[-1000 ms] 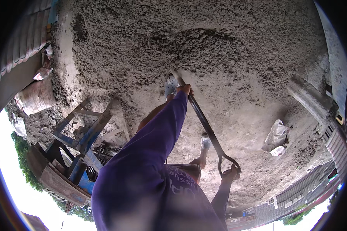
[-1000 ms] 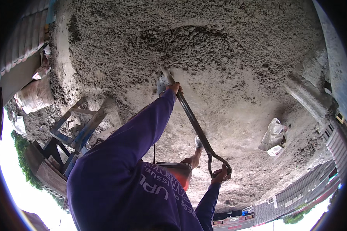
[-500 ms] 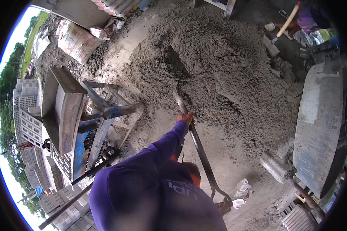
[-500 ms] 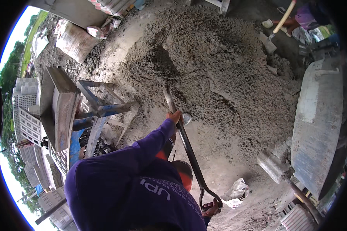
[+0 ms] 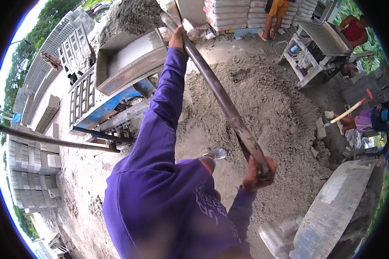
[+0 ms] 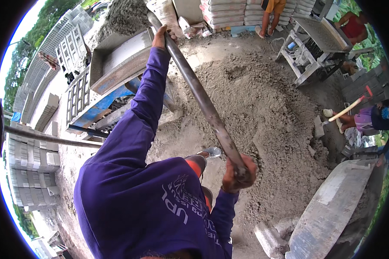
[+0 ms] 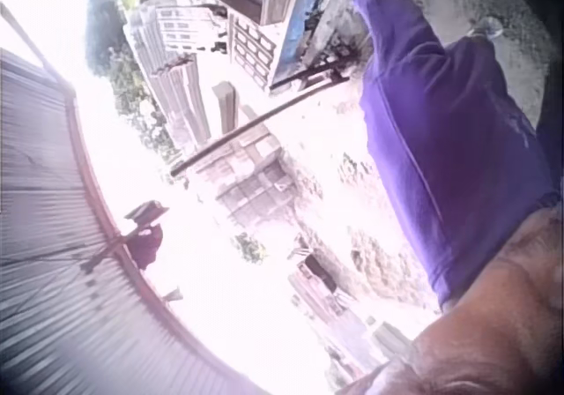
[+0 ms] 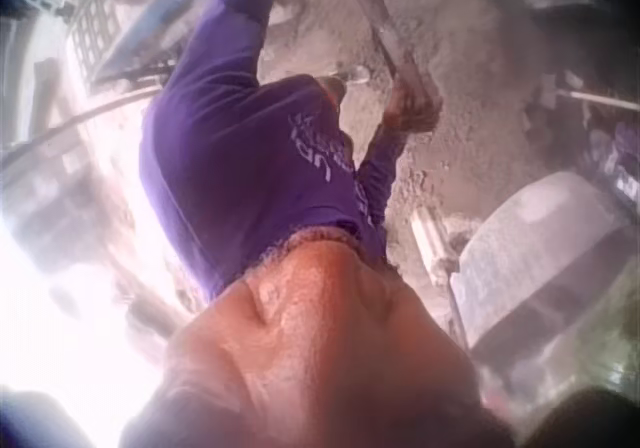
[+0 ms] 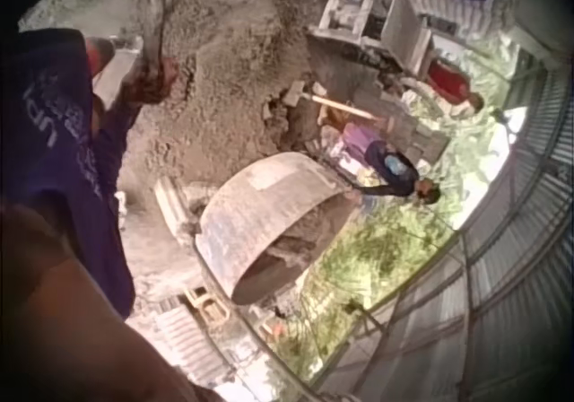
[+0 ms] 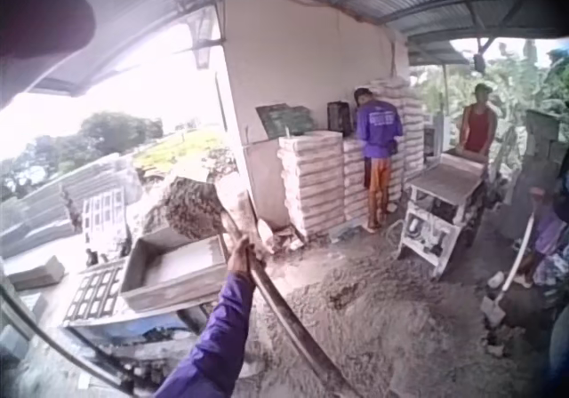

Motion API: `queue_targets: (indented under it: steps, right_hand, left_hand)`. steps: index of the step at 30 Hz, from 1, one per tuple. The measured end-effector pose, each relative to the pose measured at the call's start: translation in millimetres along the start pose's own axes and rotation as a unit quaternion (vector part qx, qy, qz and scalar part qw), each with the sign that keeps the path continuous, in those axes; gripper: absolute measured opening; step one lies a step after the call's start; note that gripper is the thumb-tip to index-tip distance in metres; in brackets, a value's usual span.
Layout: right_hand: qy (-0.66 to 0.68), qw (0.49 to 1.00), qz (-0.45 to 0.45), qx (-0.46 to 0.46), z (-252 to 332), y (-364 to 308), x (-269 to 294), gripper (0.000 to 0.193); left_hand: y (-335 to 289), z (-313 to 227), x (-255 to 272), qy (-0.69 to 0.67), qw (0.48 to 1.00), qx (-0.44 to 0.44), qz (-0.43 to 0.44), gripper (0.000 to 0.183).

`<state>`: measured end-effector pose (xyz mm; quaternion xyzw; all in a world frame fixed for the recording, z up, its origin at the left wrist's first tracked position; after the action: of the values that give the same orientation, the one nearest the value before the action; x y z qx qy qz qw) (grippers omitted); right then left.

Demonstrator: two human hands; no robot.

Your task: The person picks up a shovel and scoops concrete mixture from a pile on the ground into a brick-making machine hopper. They push and spread the mixture in the hopper by hand and shovel more mixture into it.

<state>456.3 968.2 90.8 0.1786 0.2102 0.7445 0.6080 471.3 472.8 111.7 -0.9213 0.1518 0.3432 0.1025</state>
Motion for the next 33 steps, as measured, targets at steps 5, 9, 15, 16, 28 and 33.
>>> queue_targets:
  steps: [5,9,15,16,28,33]
  right_hand:
    - [0.04,0.955,0.164,0.244,24,-62,28,0.018]
    - [-0.008,0.999,0.027,0.03,-15,-169,135,0.019]
    - [0.055,0.825,-0.299,-0.476,-15,-365,297,0.011]
    - [0.053,0.784,-0.372,-0.494,1,-401,315,0.011]
    - [-0.261,0.323,-0.632,-0.654,115,-493,344,0.023]
    - [-0.121,0.311,-0.644,-0.688,-24,-528,298,0.026]
  left_hand:
    - [-78,-10,81,-0.023,0.999,-0.033,0.002,0.03]
    - [-190,67,41,0.171,0.984,0.049,0.025,0.027]
    - [-327,316,107,0.215,0.908,0.351,0.079,0.015]
    - [-378,366,129,0.277,0.863,0.415,0.074,0.015]
    - [-815,560,450,0.51,0.418,0.751,-0.017,0.008]
    - [-635,704,420,0.539,0.475,0.695,0.029,0.016]
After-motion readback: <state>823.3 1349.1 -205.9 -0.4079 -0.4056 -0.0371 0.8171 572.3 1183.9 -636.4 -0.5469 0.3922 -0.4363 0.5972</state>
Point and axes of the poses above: each hand's wrist, its own y-axis towards the middle knuckle, its own x-axis out of the back of the hand, z = x × y, the point moved 2 cm from there along y, towards the middle knuckle
